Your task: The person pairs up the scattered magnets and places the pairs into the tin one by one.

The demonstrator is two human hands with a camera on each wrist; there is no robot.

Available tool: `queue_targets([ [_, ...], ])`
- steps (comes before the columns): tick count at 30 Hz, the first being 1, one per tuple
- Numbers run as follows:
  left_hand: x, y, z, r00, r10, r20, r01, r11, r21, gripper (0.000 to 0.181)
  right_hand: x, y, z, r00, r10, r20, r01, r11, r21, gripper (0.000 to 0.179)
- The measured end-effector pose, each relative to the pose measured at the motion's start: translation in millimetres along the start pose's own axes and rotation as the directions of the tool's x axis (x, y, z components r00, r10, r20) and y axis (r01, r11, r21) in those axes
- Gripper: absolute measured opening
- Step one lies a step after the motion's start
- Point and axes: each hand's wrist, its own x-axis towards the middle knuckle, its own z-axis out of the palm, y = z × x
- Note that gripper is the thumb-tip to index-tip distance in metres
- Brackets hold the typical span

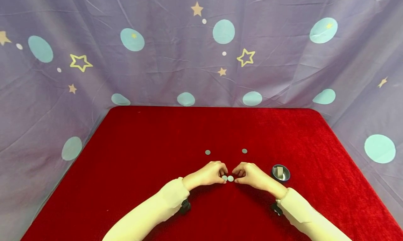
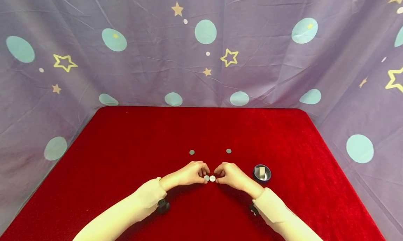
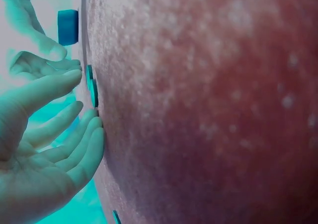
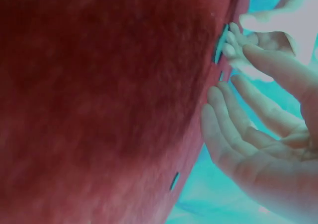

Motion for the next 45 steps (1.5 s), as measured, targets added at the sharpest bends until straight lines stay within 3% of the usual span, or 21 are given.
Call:
queue_targets([
  [4, -0.7, 2.7, 1.8, 1.0, 0.021, -0.01, -0.021, 1.0, -0.012, 0.023, -10.2, 2, -6, 1.0, -0.011, -0.02, 0.011, 1.0, 0.027, 0.02],
  [10, 0.4, 6.8, 6.7, 1.0, -0.001, -0.009, 0.001, 1.0, 0.008, 0.022, -25.5, 4, -14, 0.997, -0.024, -0.074, 0.025, 1.0, 0.018, 0.022],
  [16, 2.6, 8.7, 12.2, 0.999, -0.039, -0.004, 0.039, 0.998, 0.039, 0.025, -38.7, 5, -22, 0.994, 0.011, -0.111, -0.011, 1.0, 0.003, 0.024],
  [22, 5.5, 10.1, 13.2, 0.999, -0.035, 0.004, 0.035, 0.997, 0.069, 0.028, -51.1, 7, -29, 0.984, 0.033, -0.172, -0.039, 0.999, -0.034, 0.026],
  [31, 9.0, 6.9, 14.0, 1.0, 0.002, -0.006, -0.002, 0.997, 0.072, 0.026, -66.0, 10, -38, 0.961, 0.049, -0.272, -0.06, 0.998, -0.032, 0.025],
  [38, 11.4, 4.2, 14.5, 0.997, 0.075, -0.022, -0.073, 0.994, 0.087, 0.022, -76.9, 14, -45, 0.94, 0.05, -0.338, -0.076, 0.995, -0.065, 0.024],
  [45, 11.3, 4.3, 14.2, 0.994, 0.106, -0.015, -0.104, 0.988, 0.11, 0.019, -90.7, 19, -53, 0.923, 0.112, -0.369, -0.156, 0.983, -0.092, 0.026],
])
